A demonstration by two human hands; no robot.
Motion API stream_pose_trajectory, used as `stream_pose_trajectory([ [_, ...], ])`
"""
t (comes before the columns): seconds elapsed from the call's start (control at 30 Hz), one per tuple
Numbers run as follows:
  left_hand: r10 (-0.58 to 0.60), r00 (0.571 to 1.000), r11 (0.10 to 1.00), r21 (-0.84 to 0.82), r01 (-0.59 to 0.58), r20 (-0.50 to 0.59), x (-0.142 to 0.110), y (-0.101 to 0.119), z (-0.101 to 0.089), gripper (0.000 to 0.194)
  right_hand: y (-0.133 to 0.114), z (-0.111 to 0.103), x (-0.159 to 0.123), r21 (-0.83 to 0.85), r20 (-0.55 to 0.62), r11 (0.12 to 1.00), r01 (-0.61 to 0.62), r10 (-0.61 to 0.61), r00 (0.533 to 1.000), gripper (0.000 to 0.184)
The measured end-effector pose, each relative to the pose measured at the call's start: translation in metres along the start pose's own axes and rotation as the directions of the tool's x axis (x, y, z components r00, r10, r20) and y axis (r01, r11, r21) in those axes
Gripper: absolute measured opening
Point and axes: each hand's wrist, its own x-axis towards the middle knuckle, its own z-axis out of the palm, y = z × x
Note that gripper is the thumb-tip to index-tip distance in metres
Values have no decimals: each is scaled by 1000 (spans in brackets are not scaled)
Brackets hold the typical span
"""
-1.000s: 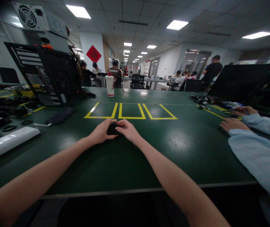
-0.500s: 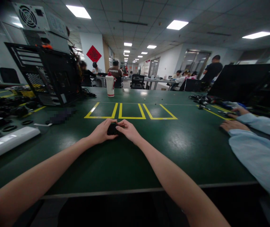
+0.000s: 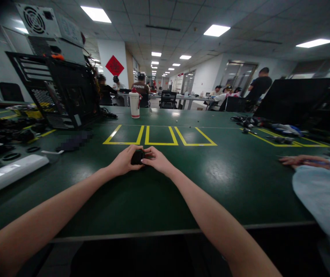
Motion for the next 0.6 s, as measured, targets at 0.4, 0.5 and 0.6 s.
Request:
stream_pose_trajectory([
  [0.4,-6,1000,1000,-15,6,-1,0,0,0,60,6,2,4,22,-59,997,-70,71,996,32],
  [0.5,4,1000,1000,-16,-4,-1,0,0,0,59,3,0,2,5,-24,999,-40,40,999,32],
  [0.6,4,1000,1000,-13,-4,-10,0,0,1,59,1,0,0,12,-10,1000,15,-15,1000,32],
])
